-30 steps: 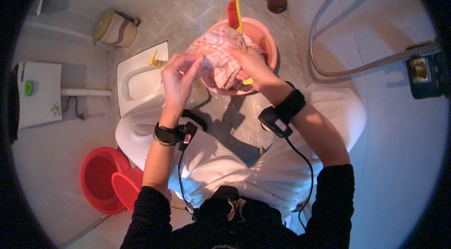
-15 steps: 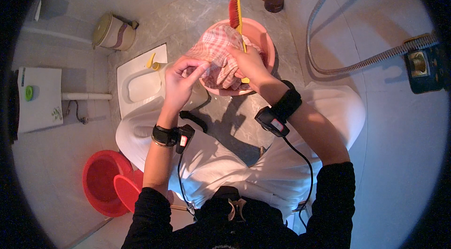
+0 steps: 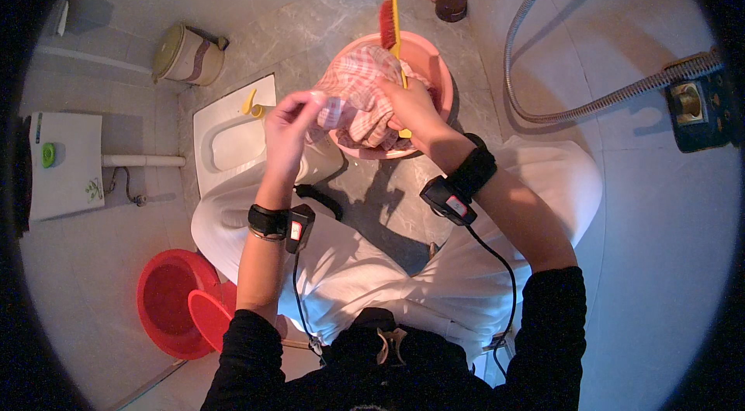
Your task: The person is seen washing a pink and white checkered cloth in a basin.
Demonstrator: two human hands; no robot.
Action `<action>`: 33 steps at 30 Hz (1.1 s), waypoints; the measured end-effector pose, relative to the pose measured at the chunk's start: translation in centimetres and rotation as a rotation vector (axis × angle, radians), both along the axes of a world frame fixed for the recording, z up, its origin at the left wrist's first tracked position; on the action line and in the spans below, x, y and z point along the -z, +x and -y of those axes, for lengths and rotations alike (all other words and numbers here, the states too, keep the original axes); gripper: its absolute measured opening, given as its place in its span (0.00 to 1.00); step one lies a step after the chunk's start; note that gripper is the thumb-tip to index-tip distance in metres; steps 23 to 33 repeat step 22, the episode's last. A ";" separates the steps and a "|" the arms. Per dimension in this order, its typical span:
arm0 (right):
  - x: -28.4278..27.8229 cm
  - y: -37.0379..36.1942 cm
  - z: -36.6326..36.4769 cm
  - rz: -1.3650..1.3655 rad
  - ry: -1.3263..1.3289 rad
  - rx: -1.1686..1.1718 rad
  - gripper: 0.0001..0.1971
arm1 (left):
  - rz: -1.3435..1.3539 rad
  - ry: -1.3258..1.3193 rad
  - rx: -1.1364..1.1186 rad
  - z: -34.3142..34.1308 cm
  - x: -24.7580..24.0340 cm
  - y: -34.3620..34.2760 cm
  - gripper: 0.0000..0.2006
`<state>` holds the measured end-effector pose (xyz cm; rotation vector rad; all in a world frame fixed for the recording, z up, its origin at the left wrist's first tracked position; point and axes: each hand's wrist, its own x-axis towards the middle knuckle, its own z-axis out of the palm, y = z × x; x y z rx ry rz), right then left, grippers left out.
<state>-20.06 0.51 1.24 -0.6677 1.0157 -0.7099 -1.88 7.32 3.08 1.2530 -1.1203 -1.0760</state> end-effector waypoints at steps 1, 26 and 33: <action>-0.1 -0.1 0.0 0.000 -0.001 0.001 0.07 | -0.034 0.004 -0.107 0.1 -0.9 -0.1 0.07; 0.3 -1.0 0.3 0.337 -0.132 -0.167 0.17 | 0.267 0.164 -0.174 -0.2 2.2 1.8 0.08; 0.3 -1.0 0.3 0.337 -0.132 -0.167 0.17 | 0.267 0.164 -0.174 -0.2 2.2 1.8 0.08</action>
